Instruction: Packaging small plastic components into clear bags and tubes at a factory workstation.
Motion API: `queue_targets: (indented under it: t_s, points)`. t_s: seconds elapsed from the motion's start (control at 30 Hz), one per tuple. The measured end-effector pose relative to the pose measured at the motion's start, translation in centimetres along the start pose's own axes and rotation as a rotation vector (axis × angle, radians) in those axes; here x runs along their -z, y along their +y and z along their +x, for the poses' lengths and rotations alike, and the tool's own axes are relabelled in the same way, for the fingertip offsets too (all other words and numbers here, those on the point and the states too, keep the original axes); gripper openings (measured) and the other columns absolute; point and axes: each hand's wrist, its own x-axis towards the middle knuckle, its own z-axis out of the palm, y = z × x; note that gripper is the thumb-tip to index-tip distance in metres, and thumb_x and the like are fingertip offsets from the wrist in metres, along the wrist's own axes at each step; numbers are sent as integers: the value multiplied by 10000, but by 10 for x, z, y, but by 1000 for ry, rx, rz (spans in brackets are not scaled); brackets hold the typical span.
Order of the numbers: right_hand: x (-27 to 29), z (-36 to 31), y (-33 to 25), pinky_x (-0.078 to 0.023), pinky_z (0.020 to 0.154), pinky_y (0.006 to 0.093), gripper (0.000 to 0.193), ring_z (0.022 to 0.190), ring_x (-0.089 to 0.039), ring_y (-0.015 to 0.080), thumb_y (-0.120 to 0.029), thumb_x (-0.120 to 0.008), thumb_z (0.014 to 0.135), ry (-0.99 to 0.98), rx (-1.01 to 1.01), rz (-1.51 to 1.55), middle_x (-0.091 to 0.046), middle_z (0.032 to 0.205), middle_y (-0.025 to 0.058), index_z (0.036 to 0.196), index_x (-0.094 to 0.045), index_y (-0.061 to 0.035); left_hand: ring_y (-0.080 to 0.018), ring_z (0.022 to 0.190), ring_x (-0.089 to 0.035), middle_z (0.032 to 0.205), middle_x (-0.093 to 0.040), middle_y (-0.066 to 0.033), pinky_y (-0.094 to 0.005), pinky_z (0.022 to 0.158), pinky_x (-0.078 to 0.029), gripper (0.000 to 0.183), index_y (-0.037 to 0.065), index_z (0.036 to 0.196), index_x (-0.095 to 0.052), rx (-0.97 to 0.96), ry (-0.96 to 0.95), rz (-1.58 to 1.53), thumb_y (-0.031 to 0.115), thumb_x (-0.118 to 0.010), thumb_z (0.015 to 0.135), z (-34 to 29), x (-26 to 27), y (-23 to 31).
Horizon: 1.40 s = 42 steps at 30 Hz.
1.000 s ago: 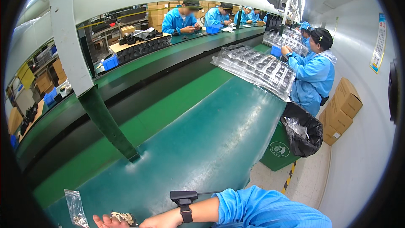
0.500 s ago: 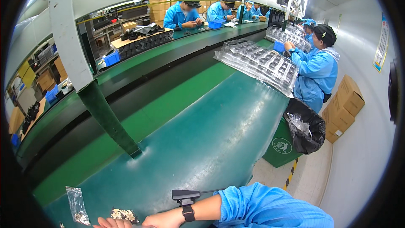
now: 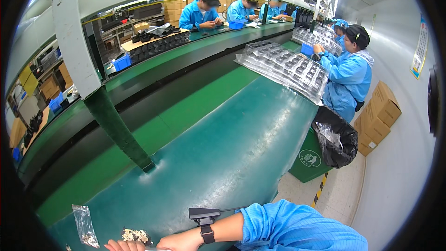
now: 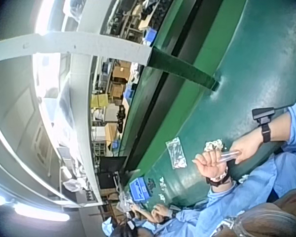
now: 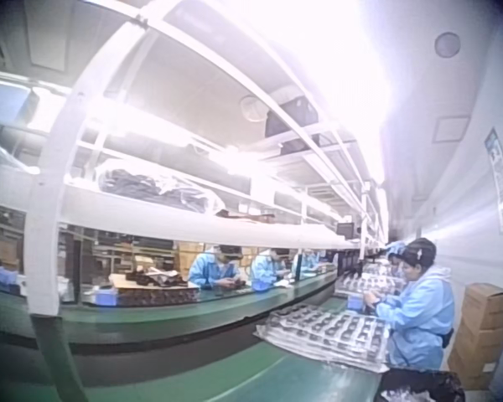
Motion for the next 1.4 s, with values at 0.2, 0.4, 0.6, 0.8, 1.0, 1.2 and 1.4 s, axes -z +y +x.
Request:
queue_targets:
  t_s: [0.2,0.4,0.6,0.8,1.0,1.2,1.4]
  points:
    - [11,-1,-5,-416,456,283,247,495,-510,120,-210,-694,814,-122,-209,138,-548,601,53,767,-551,-15,-84,436,-261,507,-295,28,-222,459,-270,404,142,654,-361,-11,-32,-20,363,-368,992,2,4,0]
    - [16,-2,-2,-394,405,245,277,455,-506,97,-263,-707,818,-40,-41,265,-550,606,26,867,-574,-25,-85,466,-321,561,-354,20,-226,490,-297,346,129,692,-420,-122,-15,-49,344,-480,956,7,6,8]
    - [17,-2,-7,-447,562,321,360,625,-557,178,-307,-737,781,128,136,-35,-599,684,85,862,-587,9,-92,468,-322,561,-346,15,-231,493,-298,403,122,675,-449,-200,43,-70,400,-426,966,8,5,14]
    - [14,-4,-11,-462,614,352,303,675,-583,227,-233,-729,760,145,60,-112,-631,756,148,896,-604,8,-97,459,-306,545,-336,17,-232,482,-283,424,131,638,-397,-179,72,10,392,-413,973,6,5,12]
    - [15,-5,-11,-470,655,386,292,726,-604,286,-209,-703,766,134,42,-156,-638,809,180,934,-600,7,-100,438,-286,517,-330,11,-235,461,-270,439,131,627,-374,-161,85,-1,396,-402,975,6,9,12]
    - [15,-5,-9,-470,668,385,300,744,-603,296,-215,-685,782,109,29,-172,-633,827,192,950,-593,15,-109,430,-279,510,-314,5,-237,451,-260,467,136,609,-352,-166,62,-10,420,-373,978,6,8,10]
    - [16,-6,-16,-467,674,389,306,759,-599,303,-223,-659,809,71,32,-169,-626,844,207,963,-579,29,-112,428,-253,508,-296,6,-250,457,-250,476,141,597,-339,-170,58,-31,419,-358,983,4,9,12]
